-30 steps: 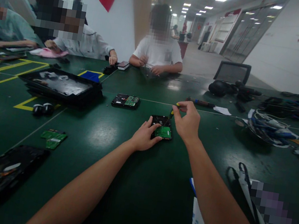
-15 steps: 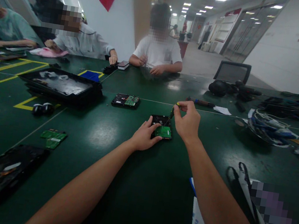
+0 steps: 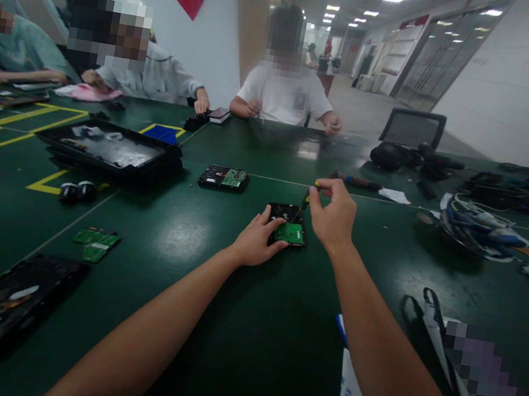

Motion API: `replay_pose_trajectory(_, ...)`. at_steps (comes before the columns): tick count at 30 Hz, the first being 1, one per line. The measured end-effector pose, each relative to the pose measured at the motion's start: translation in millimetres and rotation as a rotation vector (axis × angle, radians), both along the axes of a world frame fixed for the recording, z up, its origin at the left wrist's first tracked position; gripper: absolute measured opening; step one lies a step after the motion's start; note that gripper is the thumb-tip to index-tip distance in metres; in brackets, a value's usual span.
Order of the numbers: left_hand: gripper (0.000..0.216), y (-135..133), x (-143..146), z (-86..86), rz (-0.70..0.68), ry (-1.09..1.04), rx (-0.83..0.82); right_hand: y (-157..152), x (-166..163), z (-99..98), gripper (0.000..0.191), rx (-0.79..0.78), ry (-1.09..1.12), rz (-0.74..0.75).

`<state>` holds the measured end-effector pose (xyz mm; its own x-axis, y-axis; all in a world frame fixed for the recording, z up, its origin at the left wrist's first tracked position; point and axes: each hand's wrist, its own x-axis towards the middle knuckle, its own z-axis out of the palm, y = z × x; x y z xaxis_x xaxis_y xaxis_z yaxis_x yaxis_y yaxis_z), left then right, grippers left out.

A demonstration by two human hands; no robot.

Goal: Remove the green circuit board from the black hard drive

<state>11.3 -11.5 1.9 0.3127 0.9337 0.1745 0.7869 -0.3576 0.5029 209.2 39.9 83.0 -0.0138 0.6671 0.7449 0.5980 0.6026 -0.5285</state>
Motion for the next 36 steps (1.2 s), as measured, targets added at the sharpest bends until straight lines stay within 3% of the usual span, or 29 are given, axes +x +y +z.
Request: replay_pose_trajectory(36, 0.069, 2.9, 0.3, -3.9, -0.005, 0.019, 0.012, -2.4, 0.8, 5.9, 0.014, 0.018, -0.080, 0.050)
